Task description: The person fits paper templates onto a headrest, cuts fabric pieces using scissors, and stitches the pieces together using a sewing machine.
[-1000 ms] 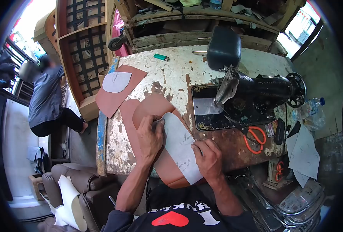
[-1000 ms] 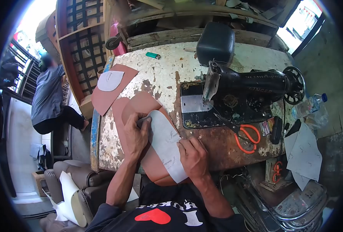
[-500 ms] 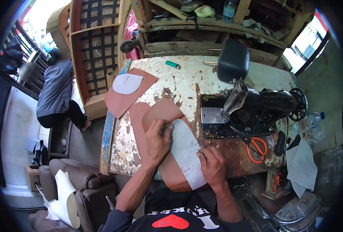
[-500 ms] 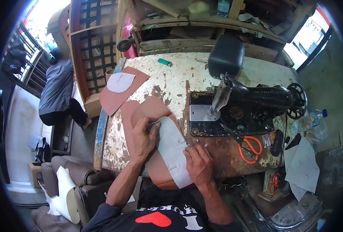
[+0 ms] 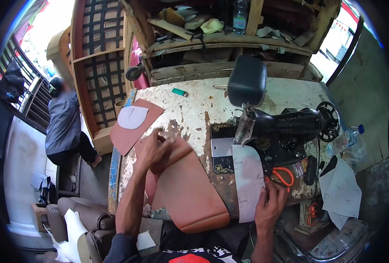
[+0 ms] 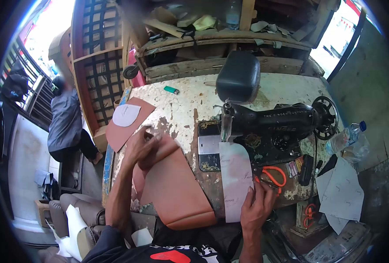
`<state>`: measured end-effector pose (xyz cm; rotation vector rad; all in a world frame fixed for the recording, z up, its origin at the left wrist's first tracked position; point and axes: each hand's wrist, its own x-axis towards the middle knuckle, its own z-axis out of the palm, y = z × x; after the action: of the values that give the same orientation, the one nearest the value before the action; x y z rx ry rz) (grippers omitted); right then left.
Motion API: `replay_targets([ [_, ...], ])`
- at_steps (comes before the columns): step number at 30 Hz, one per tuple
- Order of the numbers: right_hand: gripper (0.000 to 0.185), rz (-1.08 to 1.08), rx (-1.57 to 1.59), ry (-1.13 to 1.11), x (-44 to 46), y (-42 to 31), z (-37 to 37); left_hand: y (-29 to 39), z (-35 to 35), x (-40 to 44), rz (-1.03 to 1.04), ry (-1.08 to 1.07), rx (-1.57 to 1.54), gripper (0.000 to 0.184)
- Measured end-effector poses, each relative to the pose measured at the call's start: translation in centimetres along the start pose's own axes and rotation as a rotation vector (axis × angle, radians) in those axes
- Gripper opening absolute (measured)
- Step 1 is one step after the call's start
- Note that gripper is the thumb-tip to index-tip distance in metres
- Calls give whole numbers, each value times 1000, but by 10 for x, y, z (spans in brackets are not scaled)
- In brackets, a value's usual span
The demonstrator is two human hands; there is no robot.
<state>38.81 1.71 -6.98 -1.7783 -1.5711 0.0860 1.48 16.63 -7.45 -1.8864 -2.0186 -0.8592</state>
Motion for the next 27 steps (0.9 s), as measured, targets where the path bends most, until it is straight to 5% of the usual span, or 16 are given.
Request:
replay_targets([
  [2, 21, -93, -68, 67, 5, -17, -11, 27, -41, 24, -229, -718, -349, 34],
  [3, 21, -88, -65, 78, 7, -25, -14, 44, -61, 29, -167, -761, -520, 27],
  [6, 68, -141, 504, -213, 12, -56, -7, 98, -113, 40, 373, -948, -841, 10],
  [8, 77, -160, 578, -264, 18, -71, 9, 125, -125, 47, 483, -998, -769, 9],
  [10, 89, -179, 512, -378, 24, -74, 30, 120, -100, 55, 465, -882, -858, 10],
  [15, 60, -350, 348, -452, 16, -53, 70, 97, -12, 93, -38, -802, -667, 22],
  [19, 44, -377, 301, -454, 18, -60, 70, 84, 72, 109, 8, -754, -555, 29],
  [24, 41, -369, 212, -491, 19, -66, 70, 97, 152, 132, 170, -173, -535, 37],
  [27, 39, -349, 168, -507, 18, -69, 72, 110, 181, 151, 236, -125, -590, 34],
])
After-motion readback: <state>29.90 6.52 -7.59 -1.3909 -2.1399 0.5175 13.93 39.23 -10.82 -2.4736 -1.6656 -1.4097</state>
